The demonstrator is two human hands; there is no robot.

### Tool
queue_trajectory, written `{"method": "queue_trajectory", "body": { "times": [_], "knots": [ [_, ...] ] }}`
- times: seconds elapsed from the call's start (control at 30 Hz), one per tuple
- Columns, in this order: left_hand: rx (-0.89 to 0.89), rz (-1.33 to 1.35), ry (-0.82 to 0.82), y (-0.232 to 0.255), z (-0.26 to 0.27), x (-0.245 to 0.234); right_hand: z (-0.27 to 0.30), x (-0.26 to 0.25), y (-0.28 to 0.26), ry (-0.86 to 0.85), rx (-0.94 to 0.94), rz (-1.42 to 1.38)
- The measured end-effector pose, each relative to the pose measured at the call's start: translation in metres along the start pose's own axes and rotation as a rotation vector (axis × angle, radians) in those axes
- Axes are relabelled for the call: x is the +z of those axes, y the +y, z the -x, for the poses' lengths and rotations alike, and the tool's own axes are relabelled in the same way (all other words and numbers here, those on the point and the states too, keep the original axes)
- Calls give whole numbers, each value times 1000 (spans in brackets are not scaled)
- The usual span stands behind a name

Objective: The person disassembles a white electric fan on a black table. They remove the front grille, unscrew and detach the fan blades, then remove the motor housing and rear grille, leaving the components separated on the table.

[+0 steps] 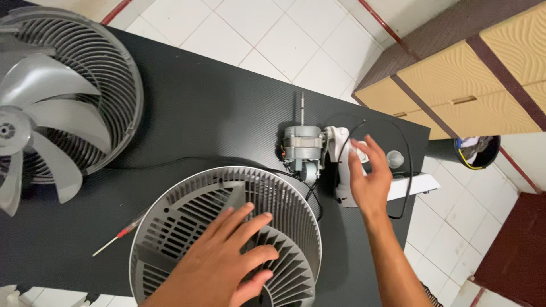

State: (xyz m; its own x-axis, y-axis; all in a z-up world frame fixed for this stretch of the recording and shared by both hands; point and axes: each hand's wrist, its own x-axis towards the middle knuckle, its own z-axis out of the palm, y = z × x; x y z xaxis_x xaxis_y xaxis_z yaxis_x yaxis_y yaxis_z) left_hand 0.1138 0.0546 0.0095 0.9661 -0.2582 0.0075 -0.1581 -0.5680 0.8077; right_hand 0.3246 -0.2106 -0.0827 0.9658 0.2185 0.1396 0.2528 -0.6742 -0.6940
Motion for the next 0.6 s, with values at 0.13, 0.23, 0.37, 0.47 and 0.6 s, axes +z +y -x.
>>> {"method": "queue_trajectory", "body": {
  "times": [0.13, 0.23, 0.37, 0.47, 0.6],
  "knots": [
    [-39, -67, 1, 1, -1, -3, 63, -26, -6, 112, -18, 48],
    [-30, -71, 10, -1, 1, -1, 126, -30, -7, 90, 12, -67],
    [-114, -47, 89, -19, 34, 6, 203, -22, 3, -68, 246, -261],
    [-499, -81, 217, -60, 95, 8, 246, -21, 13, -203, 304, -420],
    [-1090, -223, 228, -159, 184, 41, 265, -24, 22, -340, 420, -629]
  ]
}}
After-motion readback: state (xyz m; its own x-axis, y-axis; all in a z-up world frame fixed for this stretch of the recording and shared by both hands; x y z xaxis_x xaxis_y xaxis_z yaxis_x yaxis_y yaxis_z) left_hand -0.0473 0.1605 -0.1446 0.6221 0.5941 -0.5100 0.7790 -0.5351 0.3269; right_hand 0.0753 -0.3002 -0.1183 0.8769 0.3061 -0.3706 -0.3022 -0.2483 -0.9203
